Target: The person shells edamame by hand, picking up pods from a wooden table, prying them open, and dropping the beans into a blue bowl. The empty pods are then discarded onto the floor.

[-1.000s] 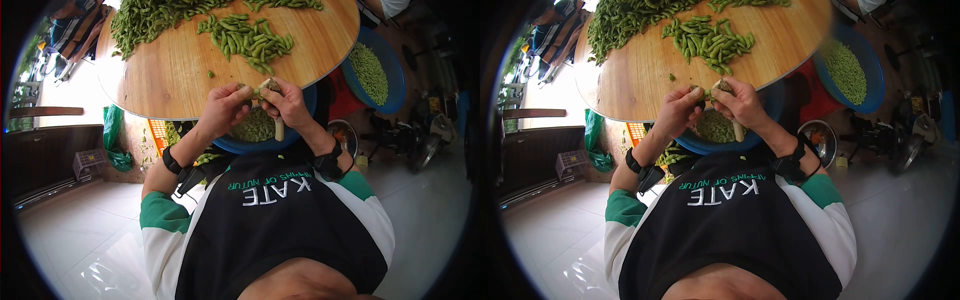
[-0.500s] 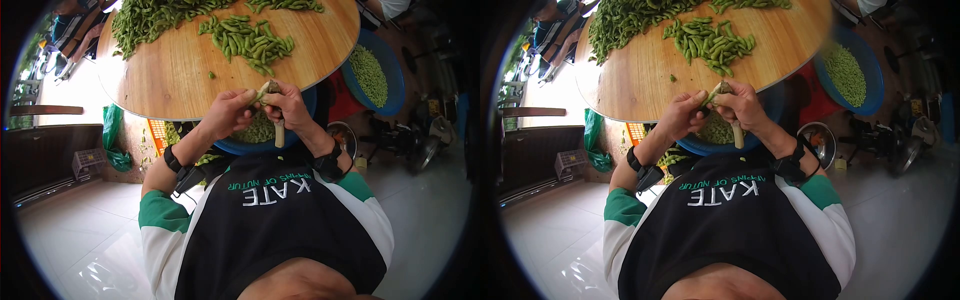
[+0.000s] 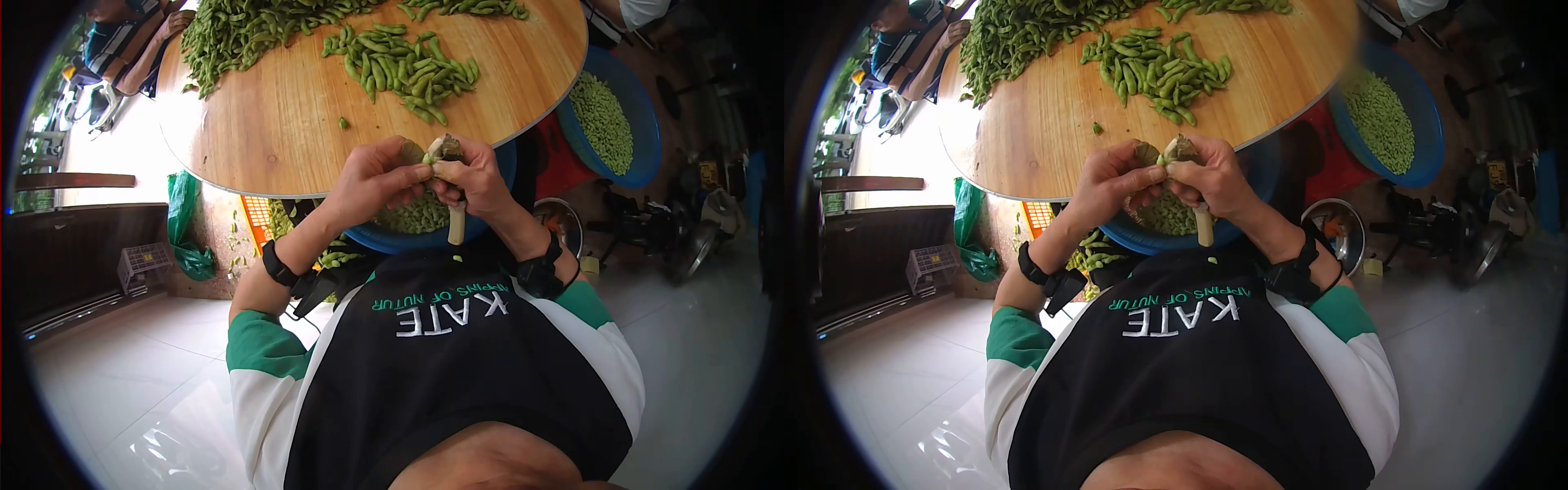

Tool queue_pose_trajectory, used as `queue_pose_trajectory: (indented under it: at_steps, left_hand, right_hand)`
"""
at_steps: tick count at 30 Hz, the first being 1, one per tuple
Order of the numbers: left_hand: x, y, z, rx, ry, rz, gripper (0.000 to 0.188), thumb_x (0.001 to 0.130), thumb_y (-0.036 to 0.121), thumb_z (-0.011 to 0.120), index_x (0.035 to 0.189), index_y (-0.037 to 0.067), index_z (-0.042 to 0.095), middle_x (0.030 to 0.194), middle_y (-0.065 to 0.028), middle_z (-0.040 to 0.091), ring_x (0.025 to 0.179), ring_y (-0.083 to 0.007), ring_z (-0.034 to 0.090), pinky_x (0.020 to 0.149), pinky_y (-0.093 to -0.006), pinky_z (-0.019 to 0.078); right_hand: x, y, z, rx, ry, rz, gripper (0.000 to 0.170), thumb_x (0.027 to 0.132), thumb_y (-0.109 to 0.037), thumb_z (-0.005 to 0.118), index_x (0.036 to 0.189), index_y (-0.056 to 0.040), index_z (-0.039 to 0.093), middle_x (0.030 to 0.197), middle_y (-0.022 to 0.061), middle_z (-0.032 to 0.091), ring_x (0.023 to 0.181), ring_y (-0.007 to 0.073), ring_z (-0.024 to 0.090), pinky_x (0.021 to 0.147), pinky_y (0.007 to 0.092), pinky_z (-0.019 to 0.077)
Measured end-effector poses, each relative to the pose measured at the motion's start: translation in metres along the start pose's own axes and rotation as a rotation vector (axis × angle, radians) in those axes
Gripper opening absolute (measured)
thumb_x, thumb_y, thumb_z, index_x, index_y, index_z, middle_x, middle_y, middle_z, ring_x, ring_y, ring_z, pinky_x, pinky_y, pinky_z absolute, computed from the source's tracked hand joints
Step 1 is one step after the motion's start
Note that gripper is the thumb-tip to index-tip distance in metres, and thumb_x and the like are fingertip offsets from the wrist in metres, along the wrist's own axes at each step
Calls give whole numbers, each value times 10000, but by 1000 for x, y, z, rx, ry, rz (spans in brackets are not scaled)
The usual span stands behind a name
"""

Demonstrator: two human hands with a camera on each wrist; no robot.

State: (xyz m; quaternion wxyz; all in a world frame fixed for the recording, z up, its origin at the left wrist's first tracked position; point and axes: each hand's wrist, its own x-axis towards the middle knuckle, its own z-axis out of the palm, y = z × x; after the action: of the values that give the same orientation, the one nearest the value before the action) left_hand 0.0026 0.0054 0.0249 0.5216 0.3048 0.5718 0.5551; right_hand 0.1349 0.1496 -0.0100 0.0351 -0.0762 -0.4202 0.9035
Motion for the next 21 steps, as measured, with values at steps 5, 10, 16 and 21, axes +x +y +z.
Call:
queue_pose_trajectory:
  at_steps: [5,10,16,21]
  left_hand:
    - [1,1,10,73,109,185,119,934,124,561,896,12,558,742,-10,588,656,-53,524,559,-212,420]
    - [6,-4,10,98,129,295,115,963,121,505,983,28,570,809,3,595,678,-47,533,583,-189,422]
    - [9,-8,14,-107,219,188,146,960,152,518,889,32,562,784,24,574,646,-39,509,570,-190,419]
    - [12,-11,10,-309,138,69,112,943,155,553,955,53,600,769,33,590,628,-26,532,520,-159,409]
  right_hand:
    - [0,-6,19,-9,151,-166,35,870,-54,568,880,-28,547,620,33,551,443,53,438,397,199,334]
    - [0,-5,32,-183,247,-279,27,876,-32,552,894,-11,548,639,39,559,448,51,435,401,201,342]
    - [3,-10,15,-162,149,-195,37,870,-36,557,895,-10,550,637,36,559,446,50,429,399,200,332]
    - [6,-7,-9,-124,44,-202,54,866,-54,577,903,-21,558,624,21,556,429,43,409,392,203,305]
